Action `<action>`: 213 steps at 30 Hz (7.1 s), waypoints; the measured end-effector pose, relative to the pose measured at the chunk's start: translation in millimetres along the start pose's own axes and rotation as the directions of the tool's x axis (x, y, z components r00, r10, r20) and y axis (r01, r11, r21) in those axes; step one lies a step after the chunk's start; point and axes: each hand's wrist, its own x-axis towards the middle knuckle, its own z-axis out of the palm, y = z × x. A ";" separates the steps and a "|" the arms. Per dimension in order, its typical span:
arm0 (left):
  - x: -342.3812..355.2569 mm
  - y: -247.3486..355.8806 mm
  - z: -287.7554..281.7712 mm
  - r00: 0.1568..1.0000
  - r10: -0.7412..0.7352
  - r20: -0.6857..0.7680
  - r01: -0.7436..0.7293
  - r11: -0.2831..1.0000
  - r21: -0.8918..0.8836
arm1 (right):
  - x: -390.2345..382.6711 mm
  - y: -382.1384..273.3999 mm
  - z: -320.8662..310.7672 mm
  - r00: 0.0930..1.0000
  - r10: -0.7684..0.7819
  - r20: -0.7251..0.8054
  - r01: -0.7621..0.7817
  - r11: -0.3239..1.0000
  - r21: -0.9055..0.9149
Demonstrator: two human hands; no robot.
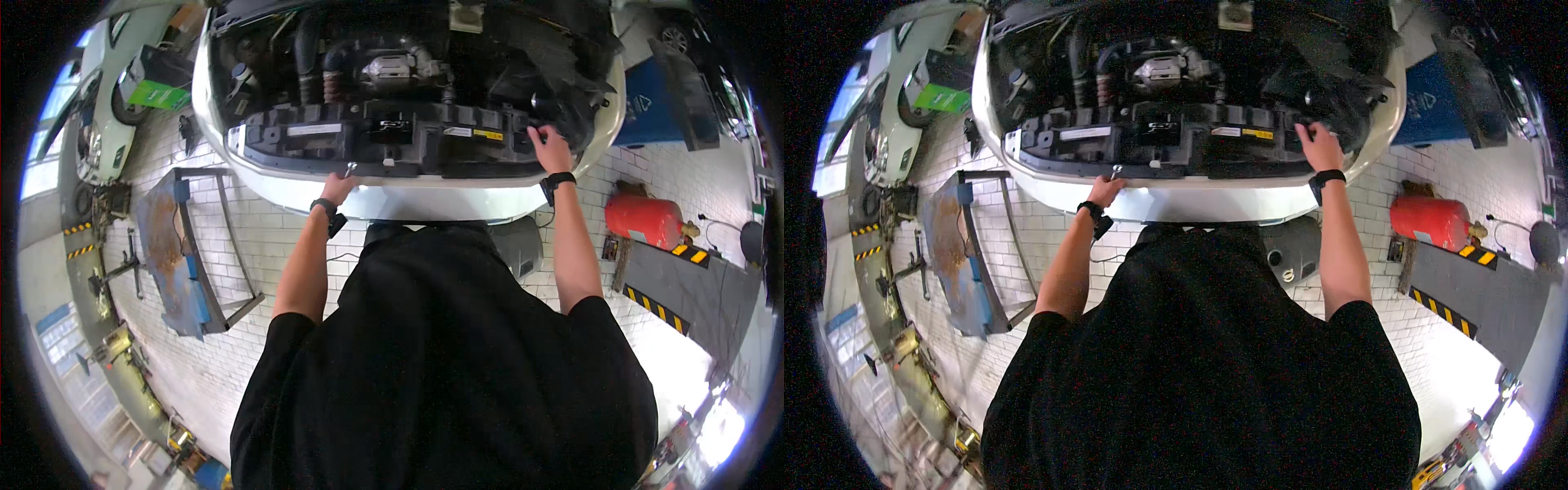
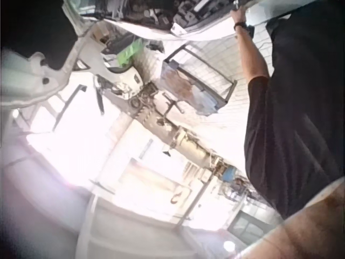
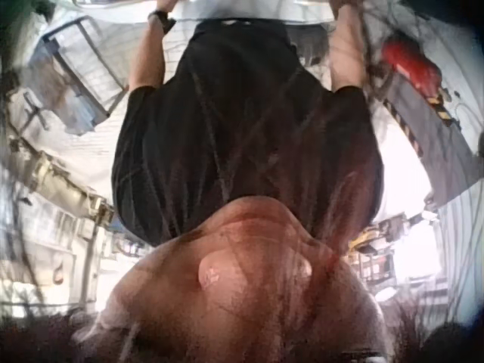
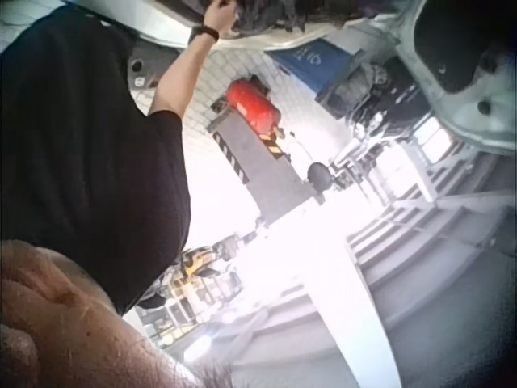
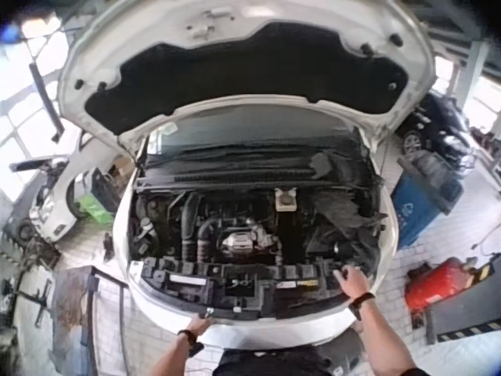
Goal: Repairing the front panel of a car engine bay using a screwdriver and wrench.
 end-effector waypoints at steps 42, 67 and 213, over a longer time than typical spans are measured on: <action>22.3 -17.3 11.8 0.999 -0.019 -0.040 0.021 0.997 0.068 | -0.3 13.0 10.1 0.987 -0.153 -0.043 0.150 0.987 -0.057; 21.9 -20.0 11.3 0.999 0.011 -0.037 -0.009 0.999 0.044 | -17.1 -18.1 -3.7 0.992 -0.039 -0.120 0.033 0.998 -0.051; -72.6 -290.3 13.0 0.928 -0.371 0.047 0.374 0.919 -0.125 | -217.7 -71.2 -17.6 0.940 0.097 -0.328 0.001 0.959 0.285</action>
